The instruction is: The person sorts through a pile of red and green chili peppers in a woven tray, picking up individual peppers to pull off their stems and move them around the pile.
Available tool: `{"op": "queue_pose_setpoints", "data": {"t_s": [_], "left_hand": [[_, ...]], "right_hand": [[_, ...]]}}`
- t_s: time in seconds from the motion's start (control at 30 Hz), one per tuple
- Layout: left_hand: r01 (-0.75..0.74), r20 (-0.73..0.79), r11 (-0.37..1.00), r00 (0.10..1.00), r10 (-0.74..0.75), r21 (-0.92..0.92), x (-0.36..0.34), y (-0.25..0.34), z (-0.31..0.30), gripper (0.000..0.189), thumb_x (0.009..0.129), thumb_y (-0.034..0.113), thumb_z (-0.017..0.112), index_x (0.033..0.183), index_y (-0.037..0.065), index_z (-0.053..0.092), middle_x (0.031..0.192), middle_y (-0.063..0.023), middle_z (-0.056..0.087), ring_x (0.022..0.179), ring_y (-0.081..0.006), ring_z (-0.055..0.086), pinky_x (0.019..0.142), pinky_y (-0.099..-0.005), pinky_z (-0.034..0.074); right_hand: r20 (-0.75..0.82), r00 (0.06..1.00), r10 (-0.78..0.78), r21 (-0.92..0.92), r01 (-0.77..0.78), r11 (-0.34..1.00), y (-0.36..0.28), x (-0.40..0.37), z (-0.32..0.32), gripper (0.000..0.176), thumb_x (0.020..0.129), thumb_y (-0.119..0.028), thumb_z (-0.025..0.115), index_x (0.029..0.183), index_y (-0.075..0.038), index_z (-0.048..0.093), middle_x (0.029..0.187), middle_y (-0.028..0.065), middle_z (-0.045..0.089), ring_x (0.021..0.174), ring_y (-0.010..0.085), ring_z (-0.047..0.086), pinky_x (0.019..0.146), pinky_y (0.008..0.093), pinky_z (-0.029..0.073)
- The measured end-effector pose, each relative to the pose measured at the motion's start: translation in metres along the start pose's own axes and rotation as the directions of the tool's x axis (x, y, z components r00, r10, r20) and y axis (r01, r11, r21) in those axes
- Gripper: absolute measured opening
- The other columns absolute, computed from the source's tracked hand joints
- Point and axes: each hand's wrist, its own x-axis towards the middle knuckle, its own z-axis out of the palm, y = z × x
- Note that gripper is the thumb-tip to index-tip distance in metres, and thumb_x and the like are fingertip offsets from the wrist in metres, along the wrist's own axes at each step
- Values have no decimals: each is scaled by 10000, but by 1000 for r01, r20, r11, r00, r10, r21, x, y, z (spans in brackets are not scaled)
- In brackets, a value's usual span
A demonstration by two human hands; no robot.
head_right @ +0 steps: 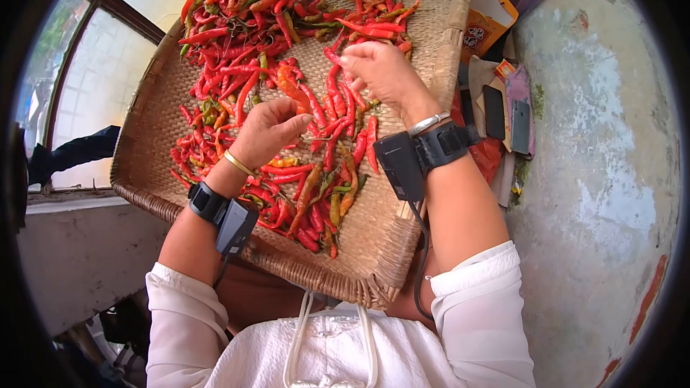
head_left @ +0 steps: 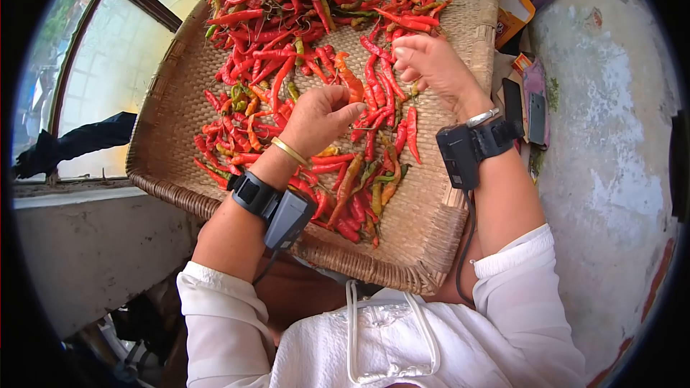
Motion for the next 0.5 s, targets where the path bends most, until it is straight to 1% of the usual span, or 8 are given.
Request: {"op": "queue_pose_setpoints", "data": {"t_s": [0.03, 0.1, 0.23, 0.3, 0.37, 0.43, 0.47, 0.5], "left_hand": [[6, -2, 1000, 1000, -6, -5, 0, 0, 0, 207, 819, 178, 609, 843, -28, 598, 573, 5, 511, 517, -47, 478, 467, -222, 405], [-3, 9, 999, 1000, 3, 37, 0, 2, 0, 212, 817, 181, 609, 843, -29, 602, 572, -11, 522, 518, -57, 485, 473, -234, 412], [-61, 89, 960, 995, 38, 274, -1, -2, -1, 228, 834, 209, 615, 836, -19, 600, 645, 9, 545, 569, -35, 501, 499, -222, 426], [-79, 90, 953, 994, 55, 294, -3, 1, -1, 227, 833, 210, 613, 836, -17, 603, 634, -14, 557, 566, -52, 513, 501, -237, 427], [-99, 92, 945, 993, 74, 312, -3, 4, -1, 226, 833, 212, 611, 836, -14, 606, 623, -38, 569, 563, -69, 526, 504, -251, 428], [-192, 49, 896, 981, 188, 401, -1, 4, -4, 215, 806, 206, 617, 870, 1, 615, 694, -103, 608, 612, -174, 593, 570, -304, 463], [-192, 49, 896, 981, 188, 401, 0, 0, -7, 215, 806, 206, 617, 870, 1, 615, 694, -103, 608, 612, -174, 593, 570, -304, 463], [-244, 78, 776, 966, 245, 582, 2, -8, -11, 198, 786, 193, 614, 873, 15, 618, 750, -122, 609, 674, -229, 597, 617, -333, 467]], "right_hand": [[1, 1000, 0, 1, 0, 1000, 0, -4, 11, 322, 839, -208, 575, 1084, -6, 525, 789, 14, 581, 634, 41, 546, 496, 161, 407], [252, 968, 14, -111, 14, 994, 0, -8, 28, 236, 833, -178, 582, 1004, -15, 579, 754, 8, 580, 579, 42, 520, 480, 165, 397], [293, 955, -37, -102, 70, 992, 11, -5, 40, 151, 823, -135, 588, 916, -17, 605, 706, 0, 576, 533, 43, 495, 464, 173, 391], [327, 943, -60, -153, 116, 981, 8, -6, 37, 126, 793, -141, 617, 811, -17, 633, 666, 20, 601, 574, 68, 545, 504, 213, 443], [305, 952, -18, -189, 78, 979, 8, -4, 31, 125, 796, -140, 609, 791, -17, 628, 654, 18, 598, 570, 65, 543, 493, 209, 438], [283, 959, 26, -224, 40, 974, 7, -2, 21, 128, 799, -139, 602, 771, -16, 624, 643, 16, 595, 567, 63, 541, 482, 205, 433], [213, 977, 26, -203, 18, 979, 6, 0, 12, 127, 819, -148, 589, 779, -28, 604, 653, 1, 581, 538, 46, 519, 455, 189, 405], [144, 989, 28, -181, -2, 984, 6, 2, 4, 127, 838, -157, 575, 788, -41, 585, 663, -14, 568, 510, 30, 496, 428, 174, 378]]}}
